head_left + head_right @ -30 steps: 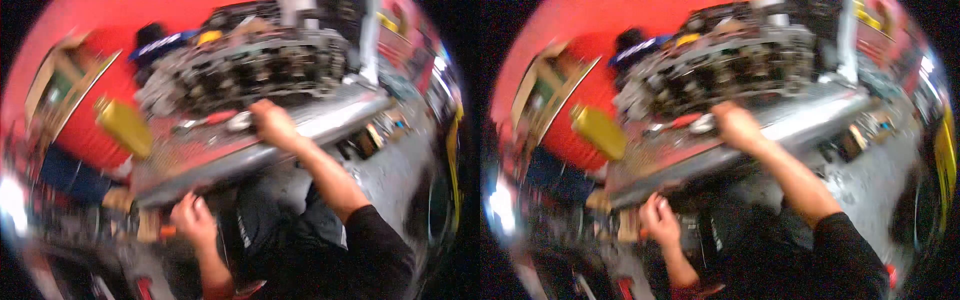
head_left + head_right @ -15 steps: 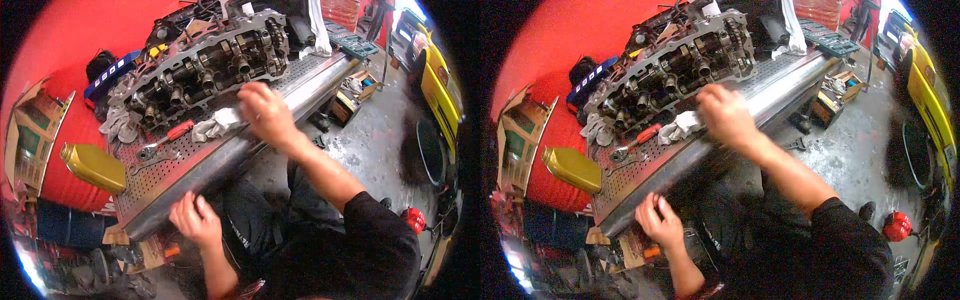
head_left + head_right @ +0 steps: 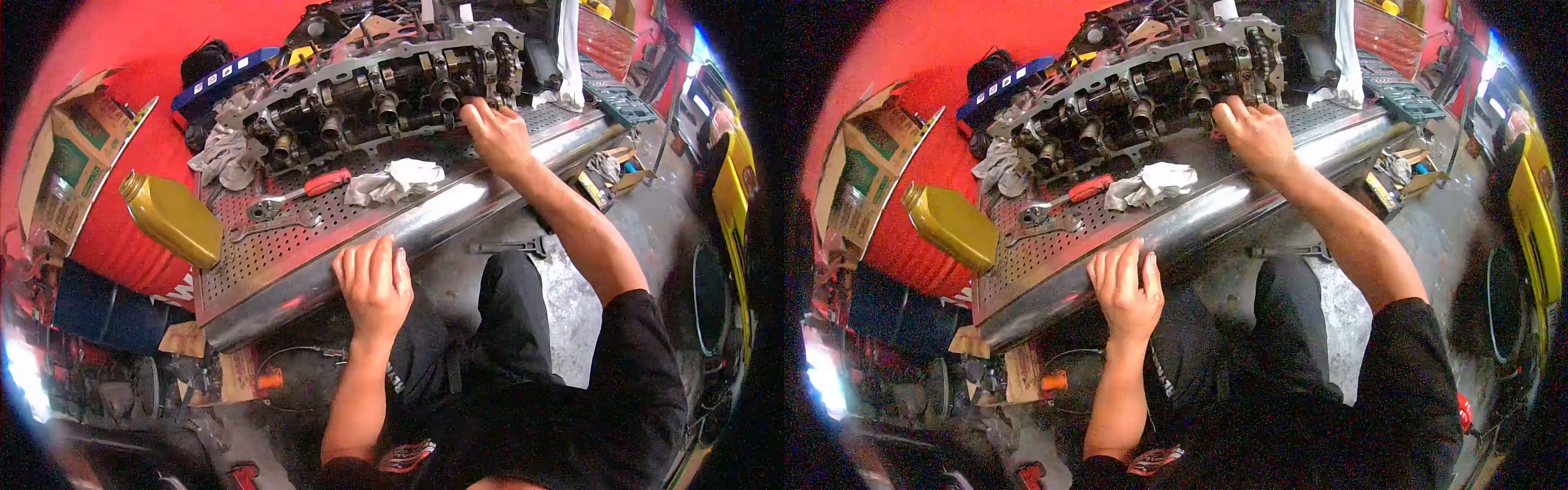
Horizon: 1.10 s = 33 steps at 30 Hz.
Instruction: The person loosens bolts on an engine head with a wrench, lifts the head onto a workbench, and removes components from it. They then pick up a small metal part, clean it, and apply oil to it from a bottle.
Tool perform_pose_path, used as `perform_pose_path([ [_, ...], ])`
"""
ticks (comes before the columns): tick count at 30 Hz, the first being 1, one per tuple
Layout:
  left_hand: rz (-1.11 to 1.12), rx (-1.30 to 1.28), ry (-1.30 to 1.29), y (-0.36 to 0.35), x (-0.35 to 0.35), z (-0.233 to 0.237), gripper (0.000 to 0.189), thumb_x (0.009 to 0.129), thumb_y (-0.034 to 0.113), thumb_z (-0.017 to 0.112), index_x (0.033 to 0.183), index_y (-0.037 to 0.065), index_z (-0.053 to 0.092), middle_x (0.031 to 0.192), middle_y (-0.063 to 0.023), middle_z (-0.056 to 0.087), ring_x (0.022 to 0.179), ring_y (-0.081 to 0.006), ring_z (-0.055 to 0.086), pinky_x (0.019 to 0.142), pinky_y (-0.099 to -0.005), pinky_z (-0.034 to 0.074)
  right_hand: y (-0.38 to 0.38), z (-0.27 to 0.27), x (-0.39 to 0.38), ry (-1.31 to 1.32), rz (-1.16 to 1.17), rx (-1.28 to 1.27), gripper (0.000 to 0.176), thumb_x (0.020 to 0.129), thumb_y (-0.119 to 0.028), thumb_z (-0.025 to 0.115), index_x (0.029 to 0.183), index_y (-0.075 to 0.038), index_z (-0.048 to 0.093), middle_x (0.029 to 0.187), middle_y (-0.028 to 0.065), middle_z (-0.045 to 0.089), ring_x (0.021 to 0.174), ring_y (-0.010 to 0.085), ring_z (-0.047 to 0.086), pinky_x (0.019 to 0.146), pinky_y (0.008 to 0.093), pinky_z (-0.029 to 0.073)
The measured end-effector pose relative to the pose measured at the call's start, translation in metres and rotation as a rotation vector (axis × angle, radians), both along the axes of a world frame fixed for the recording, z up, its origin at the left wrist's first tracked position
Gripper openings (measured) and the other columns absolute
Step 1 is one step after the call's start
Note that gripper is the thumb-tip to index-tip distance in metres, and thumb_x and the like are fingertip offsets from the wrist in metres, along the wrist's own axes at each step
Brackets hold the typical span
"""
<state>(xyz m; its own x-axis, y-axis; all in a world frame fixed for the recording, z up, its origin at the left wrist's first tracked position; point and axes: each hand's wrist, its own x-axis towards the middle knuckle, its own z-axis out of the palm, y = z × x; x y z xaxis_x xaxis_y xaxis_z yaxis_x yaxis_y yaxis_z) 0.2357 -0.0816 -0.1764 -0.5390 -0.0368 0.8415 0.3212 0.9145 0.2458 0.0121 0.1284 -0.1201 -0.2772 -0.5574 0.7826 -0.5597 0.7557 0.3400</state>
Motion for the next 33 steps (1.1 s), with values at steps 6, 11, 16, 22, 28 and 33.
perform_pose_path([
  [6,0.001,0.024,-0.044,-0.007,0.005,0.001,0.027,0.08,0.001,0.072,0.106,0.0,0.065,0.095,-0.0124,0.067,0.089,-0.0315,0.061,0.085,-0.0431,0.045,-0.004,0.001,0.004,0.041,-0.058,0.009,0.019,0.086,-0.019,0.061,0.101,-0.012,0.052,0.095,0.0058,0.059,0.066,0.019,0.067,0.062,0.0332,0.053],
  [11,0.03,-0.01,-0.043,-0.007,-0.002,0.01,0.033,0.08,0.004,0.073,0.112,0.0,0.064,0.102,-0.0136,0.066,0.095,-0.0326,0.06,0.089,-0.0449,0.045,-0.006,-0.007,0.0,0.06,-0.1,-0.031,0.019,0.087,-0.019,0.06,0.103,-0.012,0.052,0.1,0.0057,0.065,0.067,0.017,0.069,0.063,0.0321,0.053],
  [16,-0.059,-0.136,-0.053,0.009,-0.048,0.067,0.055,0.082,0.014,0.075,0.134,0.011,0.058,0.129,-0.0163,0.056,0.116,-0.0377,0.052,0.103,-0.0482,0.042,-0.001,-0.002,0.0,0.066,-0.035,-0.005,0.013,0.087,-0.019,0.061,0.095,-0.014,0.051,0.091,0.0,0.065,0.07,0.0156,0.069,0.063,0.0315,0.05],
  [22,0.164,-0.232,-0.275,-0.003,-0.093,0.029,0.023,0.09,0.03,0.064,0.094,0.009,0.072,0.097,-0.0107,0.07,0.101,-0.0302,0.061,0.086,-0.0477,0.046,0.002,-0.006,-0.007,0.172,0.0,-0.025,0.019,0.085,-0.024,0.064,0.1,-0.015,0.055,0.093,0.0004,0.066,0.071,0.0165,0.067,0.065,0.0339,0.05],
  [28,0.31,-0.329,-0.151,-0.047,-0.052,0.059,0.039,0.073,0.015,0.064,0.111,0.014,0.073,0.091,-0.0143,0.069,0.086,-0.0343,0.063,0.074,-0.0499,0.05,-0.019,0.003,0.012,-0.417,0.03,-0.032,0.014,0.093,-0.022,0.05,0.104,-0.015,0.056,0.098,0.0103,0.067,0.093,0.0335,0.069,0.075,0.0502,0.056],
  [33,0.377,-0.364,-0.353,-0.1,-0.083,0.052,0.04,0.09,0.027,0.066,0.129,0.017,0.065,0.112,-0.0145,0.068,0.106,-0.0391,0.061,0.091,-0.0497,0.047,-0.011,-0.018,-0.011,-0.028,-0.039,-0.141,0.011,0.083,-0.025,0.057,0.084,-0.015,0.053,0.073,0.0028,0.059,0.064,0.0226,0.069,0.057,0.0398,0.053],
])
